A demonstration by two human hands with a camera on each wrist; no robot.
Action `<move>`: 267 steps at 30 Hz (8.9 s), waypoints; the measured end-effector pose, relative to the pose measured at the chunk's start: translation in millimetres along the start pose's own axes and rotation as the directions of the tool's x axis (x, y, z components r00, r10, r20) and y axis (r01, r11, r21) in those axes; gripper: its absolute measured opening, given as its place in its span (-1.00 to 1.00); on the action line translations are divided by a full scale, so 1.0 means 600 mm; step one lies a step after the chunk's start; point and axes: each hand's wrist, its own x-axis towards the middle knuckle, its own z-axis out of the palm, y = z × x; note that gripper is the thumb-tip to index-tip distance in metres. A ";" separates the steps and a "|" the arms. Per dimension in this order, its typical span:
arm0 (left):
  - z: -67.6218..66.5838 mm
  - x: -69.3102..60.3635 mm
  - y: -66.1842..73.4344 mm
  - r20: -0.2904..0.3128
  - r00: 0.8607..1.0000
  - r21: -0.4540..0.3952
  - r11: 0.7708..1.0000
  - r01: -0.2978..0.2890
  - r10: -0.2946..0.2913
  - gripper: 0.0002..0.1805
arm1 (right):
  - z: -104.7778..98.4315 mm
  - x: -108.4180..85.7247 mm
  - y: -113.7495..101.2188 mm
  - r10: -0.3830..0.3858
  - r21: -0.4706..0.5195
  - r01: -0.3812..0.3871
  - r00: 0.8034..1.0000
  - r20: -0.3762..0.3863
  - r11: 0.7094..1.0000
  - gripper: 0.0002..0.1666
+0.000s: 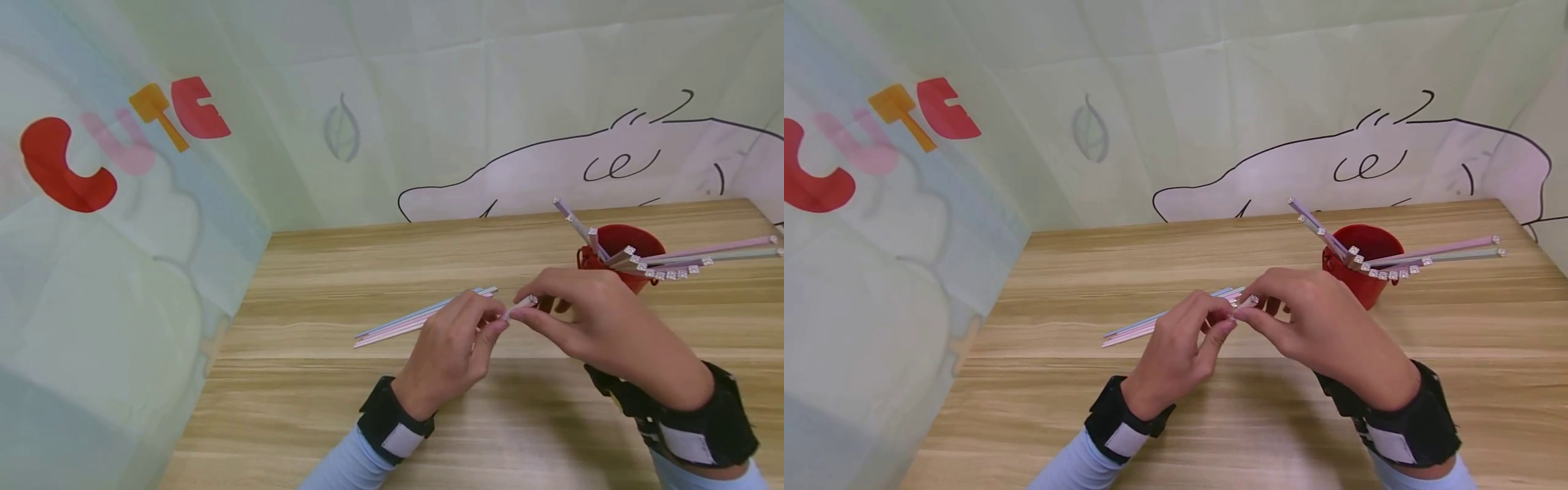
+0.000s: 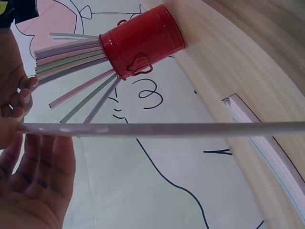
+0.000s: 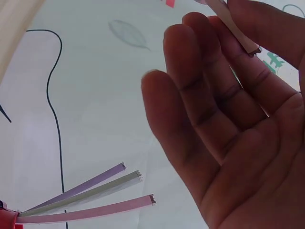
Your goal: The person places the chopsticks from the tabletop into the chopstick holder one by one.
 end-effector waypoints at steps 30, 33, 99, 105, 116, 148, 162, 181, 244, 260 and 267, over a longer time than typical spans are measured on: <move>0.013 -0.015 -0.015 0.046 0.991 0.130 0.985 0.117 -0.124 -0.85 | -0.026 -0.004 -0.015 0.045 0.185 0.060 0.855 -0.517 0.981 -0.83; 0.014 -0.016 -0.018 0.044 0.989 0.152 0.980 0.133 -0.141 -0.84 | -0.024 -0.002 -0.014 0.044 0.198 0.090 0.810 -0.584 0.976 -0.75; 0.033 -0.061 -0.070 0.364 0.788 0.652 0.740 0.166 -0.497 -0.71 | -0.041 -0.006 0.006 0.162 -0.003 -0.252 0.630 -0.759 0.968 -0.63; 0.034 -0.060 -0.071 0.367 0.815 0.631 0.764 0.136 -0.448 -0.77 | -0.037 -0.006 0.003 0.148 0.010 -0.209 0.657 -0.739 0.978 -0.63; 0.040 -0.063 -0.077 0.382 0.890 0.639 0.767 -0.058 -0.251 -0.90 | -0.035 -0.006 0.000 0.118 0.026 -0.145 0.679 -0.724 0.989 -0.64; 0.043 -0.060 -0.076 0.337 0.911 0.616 0.787 -0.023 -0.237 -0.71 | -0.034 -0.002 -0.002 0.045 0.022 -0.041 0.727 -0.686 0.999 -0.73; 0.041 -0.052 -0.069 0.380 0.890 0.549 0.835 0.001 -0.251 -0.84 | -0.032 0.002 -0.013 0.023 0.012 -0.020 0.766 -0.642 1.000 -0.67; 0.025 -0.031 -0.049 0.229 0.962 0.351 0.934 0.062 -0.150 -0.63 | -0.031 -0.006 -0.001 -0.005 -0.044 -0.019 0.872 -0.489 0.999 -0.65; 0.011 -0.012 -0.027 -0.018 1.000 0.175 0.984 -0.013 0.016 -0.85 | -0.026 0.001 -0.009 0.140 0.354 0.176 0.692 -0.708 0.918 -0.72; 0.015 -0.017 -0.028 0.046 0.995 0.220 0.972 0.076 -0.088 -0.91 | -0.047 -0.026 0.026 0.189 0.260 0.080 0.487 -0.853 0.962 -0.77; 0.018 -0.019 -0.029 0.056 0.994 0.224 0.971 0.080 -0.095 -0.92 | -0.041 -0.016 0.019 0.094 0.108 0.000 0.491 -0.866 0.994 -0.74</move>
